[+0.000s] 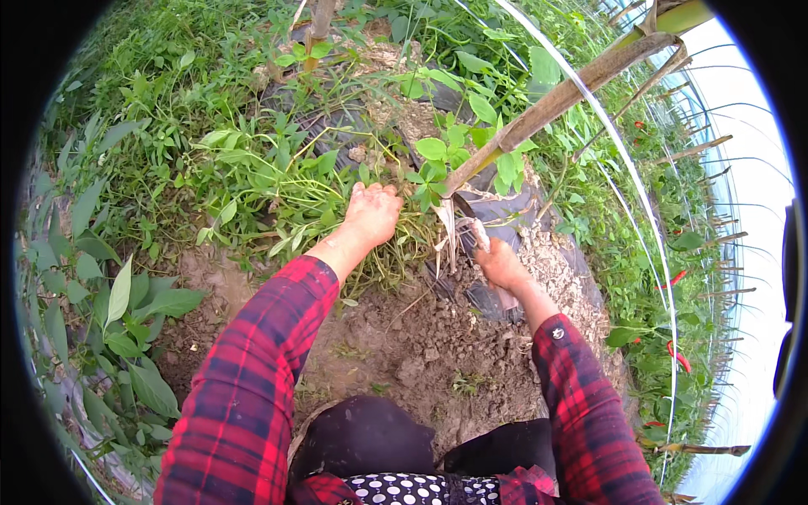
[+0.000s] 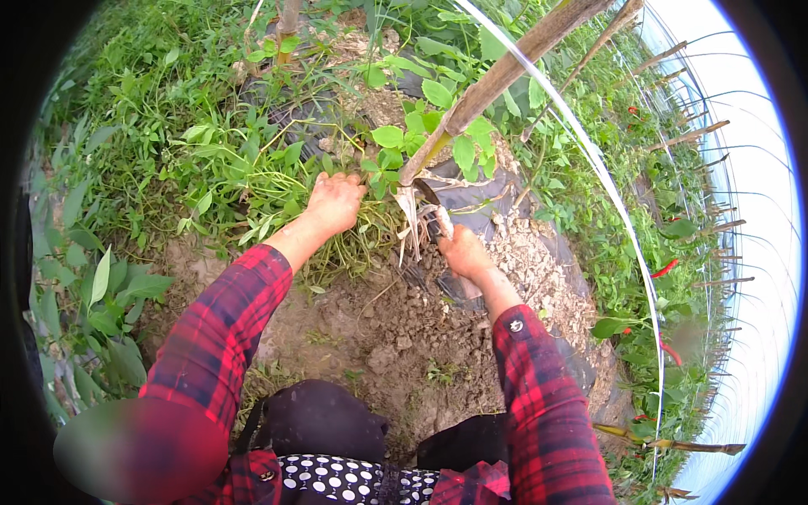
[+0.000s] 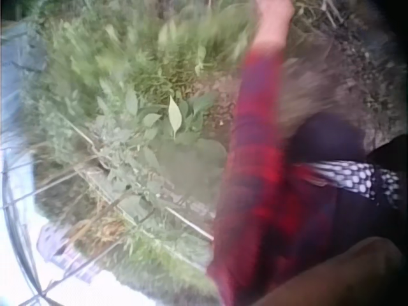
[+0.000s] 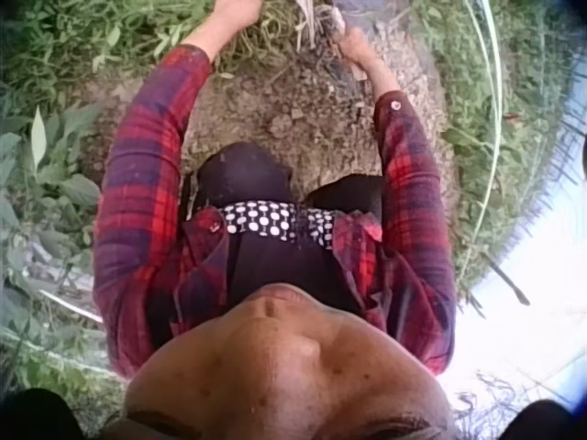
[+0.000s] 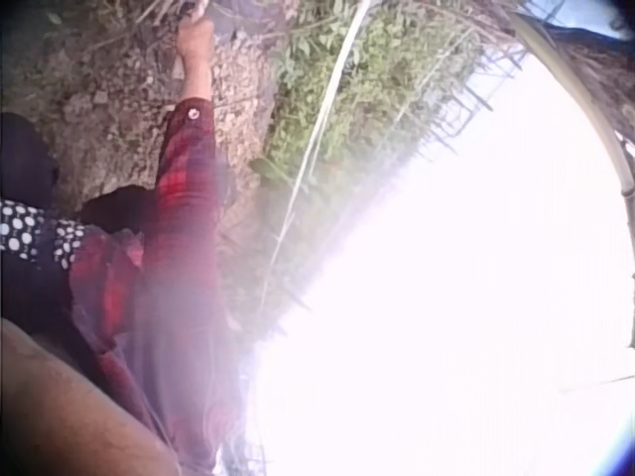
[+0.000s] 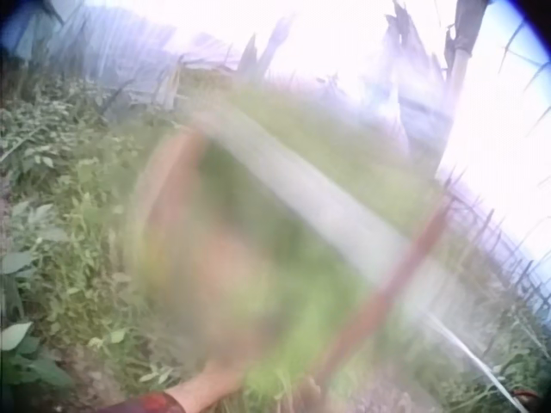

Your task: The person removes weeds from a greenhouse bed using a small hand hoe. They loosen the soil around the weeds, pull them out by hand, and gather the removed plants into a pile.

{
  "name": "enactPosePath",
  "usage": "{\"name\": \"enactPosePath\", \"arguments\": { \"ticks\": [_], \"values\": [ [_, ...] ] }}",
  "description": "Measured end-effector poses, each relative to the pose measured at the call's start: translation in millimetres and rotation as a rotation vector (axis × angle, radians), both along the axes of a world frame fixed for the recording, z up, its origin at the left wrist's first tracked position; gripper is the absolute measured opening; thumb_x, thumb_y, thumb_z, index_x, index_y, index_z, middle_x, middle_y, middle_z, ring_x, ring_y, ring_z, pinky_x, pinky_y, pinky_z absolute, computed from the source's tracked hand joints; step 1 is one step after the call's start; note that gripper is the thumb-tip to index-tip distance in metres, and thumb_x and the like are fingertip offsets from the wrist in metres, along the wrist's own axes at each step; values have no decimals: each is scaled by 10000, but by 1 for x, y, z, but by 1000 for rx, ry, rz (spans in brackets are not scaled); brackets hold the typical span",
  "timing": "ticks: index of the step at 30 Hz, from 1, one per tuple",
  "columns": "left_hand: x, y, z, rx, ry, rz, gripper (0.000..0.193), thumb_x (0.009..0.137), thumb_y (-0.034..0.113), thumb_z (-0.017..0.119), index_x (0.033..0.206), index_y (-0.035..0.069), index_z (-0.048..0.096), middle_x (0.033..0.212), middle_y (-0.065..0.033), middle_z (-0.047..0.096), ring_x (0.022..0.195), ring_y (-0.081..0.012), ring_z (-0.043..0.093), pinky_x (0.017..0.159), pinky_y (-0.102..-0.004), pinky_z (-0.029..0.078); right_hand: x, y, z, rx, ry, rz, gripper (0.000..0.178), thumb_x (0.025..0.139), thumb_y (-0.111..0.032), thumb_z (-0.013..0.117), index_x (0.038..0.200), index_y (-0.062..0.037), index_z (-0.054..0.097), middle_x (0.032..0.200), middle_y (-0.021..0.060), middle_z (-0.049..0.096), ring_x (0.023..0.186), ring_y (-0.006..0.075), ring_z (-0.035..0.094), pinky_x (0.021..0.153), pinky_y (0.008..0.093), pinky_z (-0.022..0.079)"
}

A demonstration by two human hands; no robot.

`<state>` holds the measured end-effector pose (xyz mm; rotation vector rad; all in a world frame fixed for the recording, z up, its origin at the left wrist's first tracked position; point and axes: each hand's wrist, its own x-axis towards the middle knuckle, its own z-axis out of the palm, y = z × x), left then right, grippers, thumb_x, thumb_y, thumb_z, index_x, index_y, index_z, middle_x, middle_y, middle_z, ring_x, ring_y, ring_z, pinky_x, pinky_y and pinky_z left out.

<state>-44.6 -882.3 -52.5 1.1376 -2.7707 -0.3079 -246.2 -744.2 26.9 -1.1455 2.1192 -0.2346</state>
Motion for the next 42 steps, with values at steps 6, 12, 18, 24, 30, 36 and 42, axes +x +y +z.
{"name": "enactPosePath", "arguments": {
  "ticks": [6, 12, 18, 24, 30, 36, 42],
  "values": [
    [9, 1, 0, -32, 1, -11, 257, 669, 68, 560, 910, 118, 632, 965, -50, 560, 960, -228, 546, 814, -441, 408, -14, -3, 33, 26, 29, 130, 276, 807, -186, 503, 918, 67, 504, 572, 111, 538, 398, 170, 517, 399, 323, 423],
    [3, 0, 5, -85, 18, 6, 287, 661, 50, 557, 929, 126, 623, 969, -38, 550, 972, -227, 540, 801, -438, 408, -26, -29, 15, 86, 147, 142, 312, 794, -181, 512, 944, 92, 500, 666, 193, 577, 503, 268, 562, 522, 374, 462],
    [6, -9, 11, -29, -79, -17, 373, 704, 59, 557, 1063, 147, 609, 1067, -36, 542, 1049, -216, 507, 867, -434, 387, -56, -38, 47, 159, 136, 315, 281, 785, -183, 536, 853, 90, 532, 556, 149, 561, 438, 229, 562, 466, 361, 458],
    [9, -5, 9, -97, -81, -64, 333, 701, 73, 568, 1023, 144, 616, 1053, -25, 545, 1029, -209, 511, 857, -443, 400, -26, -43, 39, 158, 103, 253, 276, 784, -198, 548, 830, 71, 507, 558, 118, 539, 401, 192, 516, 439, 334, 442],
    [13, -6, 4, -201, 36, -68, 282, 708, 73, 551, 975, 135, 614, 990, -27, 544, 975, -202, 515, 815, -420, 405, -42, -41, 60, 117, -29, 267, 260, 811, -199, 554, 932, 21, 487, 540, 38, 487, 395, 118, 474, 371, 276, 401],
    [13, -6, 0, -298, 156, -53, 149, 732, 99, 530, 843, 108, 630, 919, -45, 565, 937, -210, 540, 800, -422, 411, -40, -61, 41, 242, -69, 226, 252, 797, -176, 536, 884, 50, 469, 543, 64, 502, 379, 150, 482, 350, 291, 399],
    [4, -10, 5, -318, 142, -40, 142, 734, 98, 527, 829, 111, 632, 924, -38, 572, 931, -209, 544, 787, -419, 408, -34, -79, 50, 315, 50, 369, 255, 763, -179, 525, 701, 68, 508, 533, 92, 529, 374, 183, 506, 373, 338, 422]
  ]
}}
